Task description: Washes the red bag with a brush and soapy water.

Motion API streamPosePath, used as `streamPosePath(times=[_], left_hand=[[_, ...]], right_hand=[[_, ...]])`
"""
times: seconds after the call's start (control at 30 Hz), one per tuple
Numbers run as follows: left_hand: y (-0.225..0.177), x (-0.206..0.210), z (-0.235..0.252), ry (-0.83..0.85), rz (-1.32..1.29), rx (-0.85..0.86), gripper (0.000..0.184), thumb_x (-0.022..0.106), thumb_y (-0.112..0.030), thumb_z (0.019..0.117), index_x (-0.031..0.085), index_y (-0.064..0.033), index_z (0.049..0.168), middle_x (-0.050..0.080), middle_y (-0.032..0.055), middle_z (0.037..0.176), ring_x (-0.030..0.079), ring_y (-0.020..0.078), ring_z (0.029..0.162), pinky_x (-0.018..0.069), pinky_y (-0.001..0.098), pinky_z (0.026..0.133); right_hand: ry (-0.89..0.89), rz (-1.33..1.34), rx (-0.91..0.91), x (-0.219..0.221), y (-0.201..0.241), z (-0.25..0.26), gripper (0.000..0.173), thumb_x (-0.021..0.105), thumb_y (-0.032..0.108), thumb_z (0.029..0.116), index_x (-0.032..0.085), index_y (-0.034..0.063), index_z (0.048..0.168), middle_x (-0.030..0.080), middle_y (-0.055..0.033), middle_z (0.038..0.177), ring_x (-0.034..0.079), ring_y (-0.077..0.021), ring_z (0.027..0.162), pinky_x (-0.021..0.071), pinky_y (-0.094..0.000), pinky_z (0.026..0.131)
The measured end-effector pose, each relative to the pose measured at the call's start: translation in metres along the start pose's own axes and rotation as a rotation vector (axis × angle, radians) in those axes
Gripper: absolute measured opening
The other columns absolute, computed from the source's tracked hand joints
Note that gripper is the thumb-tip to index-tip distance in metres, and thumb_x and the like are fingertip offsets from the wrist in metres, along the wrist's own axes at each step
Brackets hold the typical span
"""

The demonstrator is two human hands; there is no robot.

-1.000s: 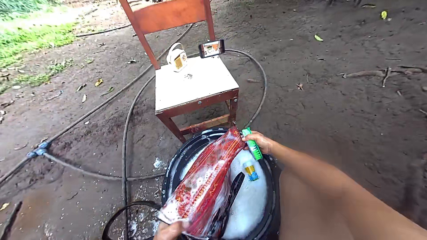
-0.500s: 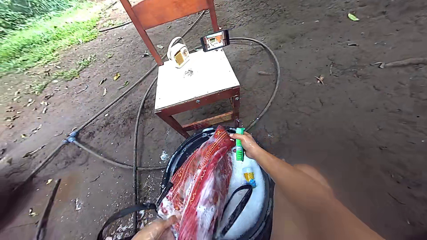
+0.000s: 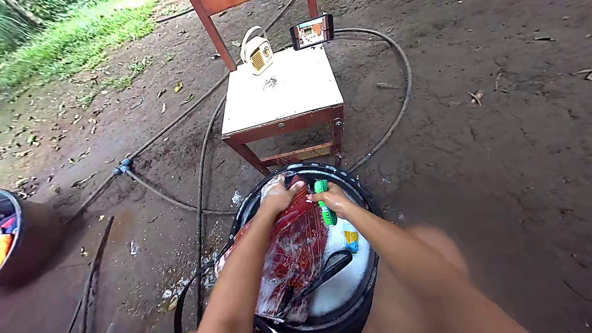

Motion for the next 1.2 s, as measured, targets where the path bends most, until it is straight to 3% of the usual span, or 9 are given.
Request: streamPosePath(times=[0.13, 0.27, 0.37, 0.47, 0.6, 0.73, 0.93, 1.07, 1.2], left_hand=[[-0.004, 0.030, 0.016, 0.151, -0.084, -0.115, 0.071, 0.052, -0.063, 0.1004, 0.061, -0.0016, 0.135, 0.063, 0.0260, 0.131, 0.058, 0.0406, 0.126, 0.0423, 0.0624, 0.108], [-0.019, 0.033, 0.013, 0.185, 0.102, -0.041, 0.056, 0.042, -0.047, 0.1092, 0.063, 0.0021, 0.126, 0.065, 0.0283, 0.123, 0.061, 0.0433, 0.121, 0.0445, 0.0647, 0.103], [-0.005, 0.021, -0.001, 0.079, -0.067, 0.039, 0.048, 0.039, -0.035, 0.1124, 0.061, 0.0061, 0.125, 0.065, 0.0296, 0.119, 0.062, 0.0425, 0.117, 0.0451, 0.0619, 0.104], [0.010, 0.008, -0.030, -0.156, -0.255, 0.152, 0.047, 0.033, -0.028, 0.1135, 0.060, 0.0086, 0.127, 0.064, 0.0297, 0.123, 0.062, 0.0401, 0.120, 0.0438, 0.0567, 0.108], [0.023, 0.006, -0.077, -0.367, -0.209, 0.277, 0.054, 0.026, -0.032, 0.1135, 0.060, 0.0083, 0.126, 0.062, 0.0286, 0.125, 0.061, 0.0389, 0.121, 0.0458, 0.0532, 0.108], [0.024, 0.011, -0.097, -0.513, -0.206, 0.395, 0.052, 0.026, -0.022, 0.1117, 0.063, 0.0154, 0.112, 0.066, 0.0319, 0.110, 0.066, 0.0398, 0.110, 0.0487, 0.0496, 0.103], [0.013, 0.015, -0.100, -0.470, -0.239, 0.423, 0.051, 0.027, -0.023, 0.1119, 0.064, 0.0133, 0.109, 0.067, 0.0288, 0.104, 0.067, 0.0355, 0.105, 0.0498, 0.0471, 0.098], [0.016, 0.005, -0.106, -0.474, -0.320, 0.364, 0.041, 0.035, -0.019, 0.1105, 0.065, 0.0078, 0.119, 0.067, 0.0242, 0.114, 0.064, 0.0300, 0.113, 0.0482, 0.0443, 0.104], [0.023, 0.009, -0.146, -0.486, -0.205, 0.321, 0.042, 0.048, -0.029, 0.1064, 0.057, 0.0008, 0.135, 0.060, 0.0194, 0.133, 0.061, 0.0274, 0.119, 0.0515, 0.0443, 0.102]], right_hand=[[-0.067, 0.011, 0.073, -0.002, -0.013, 0.002, 0.055, 0.080, 0.010, 0.0835, 0.054, -0.0033, 0.130, 0.064, -0.0219, 0.116, 0.065, -0.0293, 0.106, 0.0538, -0.0474, 0.092], [-0.029, 0.164, 0.166, 0.003, -0.016, -0.006, 0.037, 0.069, 0.015, 0.0952, 0.057, -0.0021, 0.126, 0.064, -0.0177, 0.106, 0.065, -0.0255, 0.090, 0.0560, -0.0428, 0.079], [-0.036, 0.293, 0.087, 0.002, -0.013, -0.009, 0.044, 0.070, 0.021, 0.0932, 0.054, 0.0043, 0.131, 0.064, -0.0156, 0.101, 0.064, -0.0249, 0.081, 0.0561, -0.0432, 0.071], [-0.048, 0.385, -0.020, 0.003, -0.002, -0.015, 0.040, 0.070, 0.019, 0.0865, 0.057, 0.0096, 0.123, 0.063, -0.0093, 0.088, 0.062, -0.0194, 0.067, 0.0549, -0.0381, 0.059], [0.221, 0.315, -0.113, 0.003, 0.017, -0.020, 0.024, 0.059, 0.011, 0.0928, 0.051, 0.0046, 0.115, 0.062, -0.0064, 0.069, 0.065, -0.0180, 0.056, 0.0591, -0.0344, 0.055], [0.310, 0.127, -0.148, -0.003, 0.029, -0.022, 0.021, 0.059, 0.010, 0.0955, 0.053, 0.0043, 0.115, 0.066, -0.0049, 0.078, 0.066, -0.0153, 0.061, 0.0594, -0.0309, 0.059], [-0.017, 0.161, -0.068, -0.023, 0.030, -0.012, 0.055, 0.072, 0.025, 0.0956, 0.041, 0.0090, 0.139, 0.056, -0.0054, 0.091, 0.060, -0.0158, 0.069, 0.0564, -0.0337, 0.061], [0.060, 0.049, -0.057, -0.015, 0.021, -0.013, 0.041, 0.068, 0.025, 0.0981, 0.052, 0.0059, 0.131, 0.060, -0.0069, 0.092, 0.063, -0.0154, 0.073, 0.0574, -0.0343, 0.065], [0.080, -0.015, -0.073, -0.008, 0.016, -0.015, 0.045, 0.069, 0.015, 0.0926, 0.055, 0.0014, 0.133, 0.065, -0.0155, 0.110, 0.066, -0.0214, 0.092, 0.0574, -0.0403, 0.081]])
Point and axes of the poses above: each hand's wrist, its own z-axis towards the middle knuckle, its own x-axis out of the palm, y = z × x, the point moved 6 cm from there along z, towards the middle knuckle
